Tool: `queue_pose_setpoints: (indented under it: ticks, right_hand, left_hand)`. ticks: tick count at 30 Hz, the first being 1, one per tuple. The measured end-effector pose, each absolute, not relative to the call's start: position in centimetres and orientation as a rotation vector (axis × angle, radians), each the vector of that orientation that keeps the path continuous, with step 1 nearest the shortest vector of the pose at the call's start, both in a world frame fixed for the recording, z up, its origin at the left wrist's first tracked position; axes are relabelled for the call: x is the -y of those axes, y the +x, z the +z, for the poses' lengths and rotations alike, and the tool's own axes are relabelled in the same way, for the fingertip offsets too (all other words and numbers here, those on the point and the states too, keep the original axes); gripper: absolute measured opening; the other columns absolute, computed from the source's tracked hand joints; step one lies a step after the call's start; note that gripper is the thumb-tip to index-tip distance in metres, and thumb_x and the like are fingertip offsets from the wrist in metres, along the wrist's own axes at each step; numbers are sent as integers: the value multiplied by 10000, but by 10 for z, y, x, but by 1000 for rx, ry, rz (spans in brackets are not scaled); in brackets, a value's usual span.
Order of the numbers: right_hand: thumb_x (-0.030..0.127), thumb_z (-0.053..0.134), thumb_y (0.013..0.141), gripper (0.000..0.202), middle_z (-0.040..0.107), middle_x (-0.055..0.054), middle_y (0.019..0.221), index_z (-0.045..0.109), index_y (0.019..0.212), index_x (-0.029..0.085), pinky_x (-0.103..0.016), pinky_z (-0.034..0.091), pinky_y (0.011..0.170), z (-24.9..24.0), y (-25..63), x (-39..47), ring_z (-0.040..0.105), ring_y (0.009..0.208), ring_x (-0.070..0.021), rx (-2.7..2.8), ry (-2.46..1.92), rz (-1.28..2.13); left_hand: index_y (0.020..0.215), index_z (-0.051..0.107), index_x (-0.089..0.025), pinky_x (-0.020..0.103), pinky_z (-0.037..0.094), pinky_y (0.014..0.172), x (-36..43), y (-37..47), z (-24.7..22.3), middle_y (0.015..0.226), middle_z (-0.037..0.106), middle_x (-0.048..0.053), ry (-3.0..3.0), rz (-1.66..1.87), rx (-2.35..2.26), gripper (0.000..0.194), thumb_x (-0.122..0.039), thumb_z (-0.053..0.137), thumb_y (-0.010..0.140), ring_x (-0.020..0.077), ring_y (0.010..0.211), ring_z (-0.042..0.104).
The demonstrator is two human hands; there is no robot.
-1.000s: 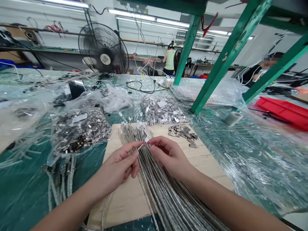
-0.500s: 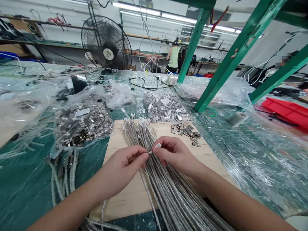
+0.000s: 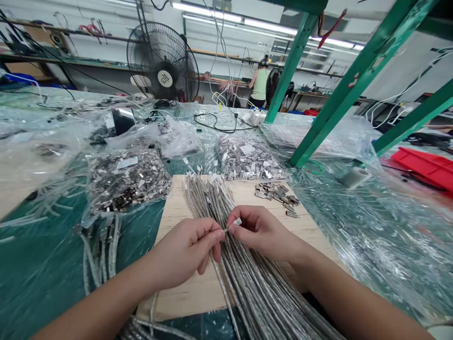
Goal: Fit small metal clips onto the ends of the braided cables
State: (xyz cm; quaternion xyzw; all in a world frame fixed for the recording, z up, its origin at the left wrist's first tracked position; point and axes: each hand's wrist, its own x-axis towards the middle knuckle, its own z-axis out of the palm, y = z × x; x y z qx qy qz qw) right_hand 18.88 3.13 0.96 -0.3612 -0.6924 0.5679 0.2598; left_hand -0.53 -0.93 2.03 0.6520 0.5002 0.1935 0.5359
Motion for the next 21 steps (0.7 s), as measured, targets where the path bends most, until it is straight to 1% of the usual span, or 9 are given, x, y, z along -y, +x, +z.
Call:
queue_pose_setpoints:
  ticks: [3, 6, 8, 10, 12, 14, 16, 19, 21]
  right_hand:
    - [267, 563, 872, 118, 435, 61, 583, 573, 830, 158, -189, 247, 430, 8, 189, -32, 330, 476, -65, 1842, -957, 1556]
    - [313, 573, 870, 152, 449, 57, 579, 582, 846, 163, -188, 268, 410, 7, 189, -32, 392, 446, -66, 1797, -985, 1578]
    - [329, 580, 864, 163, 469, 51, 585, 587, 859, 167, -188, 290, 404, 7, 189, -32, 438, 439, -74, 1786, -993, 1594]
    - [323, 585, 857, 153, 482, 50, 579, 588, 854, 170, -186, 301, 402, 7, 189, -32, 453, 436, -76, 1788, -987, 1612]
    - [315, 595, 846, 145, 500, 47, 574, 588, 833, 171, -183, 301, 399, 7, 189, -33, 449, 432, -74, 1783, -984, 1639]
    - [311, 610, 832, 144, 506, 46, 567, 592, 809, 170, -181, 297, 395, 6, 189, -32, 443, 426, -71, 1764, -1002, 1661]
    - [298, 621, 820, 135, 487, 57, 526, 596, 789, 170, -176, 278, 384, 5, 187, -31, 424, 407, -66, 1741, -1031, 1679]
    - [259, 599, 820, 107, 437, 76, 441, 602, 762, 168, -174, 222, 363, 5, 185, -28, 365, 362, -56, 1665, -1063, 1705]
    - [242, 590, 819, 113, 437, 75, 428, 603, 738, 164, -175, 206, 355, 7, 183, -27, 350, 348, -51, 1592, -1061, 1730]
  left_hand:
    - [737, 541, -192, 224, 323, 497, 8, -4, 20, 559, 520, -43, 1511, 514, -1162, 398, -490, 376, 943, 103, 476, 430]
    - [769, 543, -193, 226, 323, 547, 9, -4, 21, 630, 535, -44, 1571, 566, -1213, 325, -440, 418, 939, 105, 559, 428]
    - [812, 551, -199, 226, 318, 556, 10, -4, 23, 626, 504, -53, 1584, 578, -1221, 294, -431, 421, 938, 109, 578, 419]
    - [845, 561, -202, 226, 305, 543, 10, -4, 25, 618, 464, -59, 1594, 567, -1217, 293, -429, 403, 941, 110, 572, 402]
    - [837, 567, -196, 228, 303, 543, 10, -3, 25, 614, 445, -56, 1621, 552, -1215, 307, -420, 387, 943, 114, 580, 402]
    - [794, 557, -189, 230, 302, 539, 10, -3, 23, 609, 455, -50, 1628, 541, -1232, 317, -415, 389, 940, 116, 578, 406]
    - [763, 545, -190, 230, 293, 524, 11, -3, 21, 605, 475, -46, 1627, 534, -1261, 315, -417, 407, 932, 116, 567, 404]
    - [777, 557, -200, 231, 280, 511, 12, -1, 16, 617, 512, -41, 1664, 555, -1289, 282, -399, 426, 928, 116, 563, 414]
    - [793, 573, -205, 231, 284, 513, 13, -1, 15, 628, 529, -40, 1676, 582, -1288, 269, -387, 429, 928, 117, 565, 423]
